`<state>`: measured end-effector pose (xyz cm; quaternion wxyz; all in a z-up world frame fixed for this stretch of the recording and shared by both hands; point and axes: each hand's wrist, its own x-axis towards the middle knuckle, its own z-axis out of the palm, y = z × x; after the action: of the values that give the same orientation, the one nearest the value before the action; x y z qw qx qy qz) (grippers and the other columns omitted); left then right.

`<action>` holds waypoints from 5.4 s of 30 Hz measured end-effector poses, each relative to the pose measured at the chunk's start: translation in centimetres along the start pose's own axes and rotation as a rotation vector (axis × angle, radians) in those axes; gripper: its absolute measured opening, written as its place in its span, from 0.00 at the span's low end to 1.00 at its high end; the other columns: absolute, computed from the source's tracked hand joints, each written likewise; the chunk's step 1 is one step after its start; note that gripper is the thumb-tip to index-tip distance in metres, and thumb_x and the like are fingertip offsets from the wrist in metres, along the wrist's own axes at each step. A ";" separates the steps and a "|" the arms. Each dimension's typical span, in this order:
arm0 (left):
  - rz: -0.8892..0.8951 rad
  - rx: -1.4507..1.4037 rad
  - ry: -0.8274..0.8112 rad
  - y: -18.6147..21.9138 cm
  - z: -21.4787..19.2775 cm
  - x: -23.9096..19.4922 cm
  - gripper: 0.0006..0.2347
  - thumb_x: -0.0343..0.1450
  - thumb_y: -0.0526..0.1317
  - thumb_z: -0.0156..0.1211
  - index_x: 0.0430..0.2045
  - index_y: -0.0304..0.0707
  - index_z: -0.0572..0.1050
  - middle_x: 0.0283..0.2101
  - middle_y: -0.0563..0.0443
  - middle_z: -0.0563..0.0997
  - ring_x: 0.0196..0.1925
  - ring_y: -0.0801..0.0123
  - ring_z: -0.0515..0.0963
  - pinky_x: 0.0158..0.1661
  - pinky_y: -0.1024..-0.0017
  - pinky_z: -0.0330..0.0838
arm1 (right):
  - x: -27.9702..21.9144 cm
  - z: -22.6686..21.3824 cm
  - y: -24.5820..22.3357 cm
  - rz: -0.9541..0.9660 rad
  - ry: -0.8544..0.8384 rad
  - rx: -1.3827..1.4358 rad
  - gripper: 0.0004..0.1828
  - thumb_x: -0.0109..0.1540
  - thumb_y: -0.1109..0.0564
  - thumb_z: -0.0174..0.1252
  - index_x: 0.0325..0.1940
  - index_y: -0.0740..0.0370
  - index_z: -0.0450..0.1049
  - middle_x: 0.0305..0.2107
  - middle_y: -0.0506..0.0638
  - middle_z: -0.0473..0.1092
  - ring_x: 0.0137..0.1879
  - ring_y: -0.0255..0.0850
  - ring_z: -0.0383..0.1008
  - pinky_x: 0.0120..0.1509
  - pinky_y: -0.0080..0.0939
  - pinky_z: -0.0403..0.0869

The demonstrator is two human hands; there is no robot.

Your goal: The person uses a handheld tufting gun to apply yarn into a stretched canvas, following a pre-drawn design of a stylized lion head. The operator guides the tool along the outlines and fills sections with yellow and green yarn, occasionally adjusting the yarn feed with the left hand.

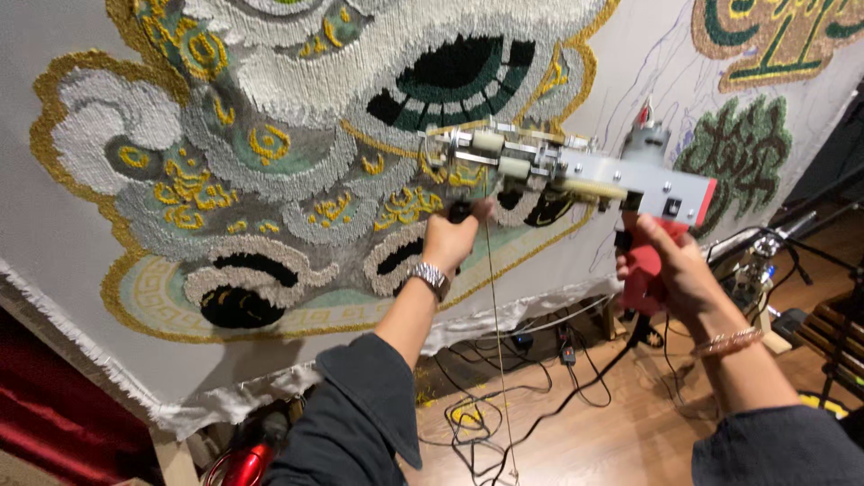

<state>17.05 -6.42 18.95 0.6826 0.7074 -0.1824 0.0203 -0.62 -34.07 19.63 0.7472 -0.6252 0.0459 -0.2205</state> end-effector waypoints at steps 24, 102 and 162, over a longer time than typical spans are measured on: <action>0.045 -0.197 -0.225 -10.2 6.9 6.8 0.08 0.69 0.33 0.61 0.36 0.29 0.83 0.39 0.49 0.88 0.41 0.75 0.85 0.44 0.75 0.76 | 3.1 -4.7 7.8 0.296 -0.020 0.176 0.26 0.60 0.34 0.56 0.50 0.55 0.72 0.19 0.47 0.63 0.22 0.36 0.62 0.25 0.37 0.63; -0.248 -0.062 -0.308 -12.4 6.2 10.1 0.16 0.66 0.48 0.69 0.38 0.32 0.81 0.29 0.50 0.87 0.13 0.82 0.69 0.16 0.79 0.65 | 5.7 -2.9 11.4 0.312 -0.003 0.095 0.19 0.59 0.60 0.52 0.50 0.76 0.73 0.15 0.50 0.58 0.21 0.40 0.59 0.28 0.46 0.66; -0.185 -0.132 -0.438 -14.6 6.3 13.5 0.08 0.73 0.32 0.58 0.42 0.29 0.81 0.48 0.45 0.85 0.46 0.68 0.85 0.32 0.72 0.83 | 8.2 -3.6 10.8 0.213 -0.065 0.041 0.21 0.57 0.60 0.56 0.50 0.78 0.74 0.16 0.49 0.59 0.22 0.40 0.60 0.27 0.41 0.63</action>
<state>32.42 -15.65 8.29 0.6705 0.6624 -0.2615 -0.2081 8.46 -39.20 10.22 0.7802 -0.6082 0.0834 -0.1203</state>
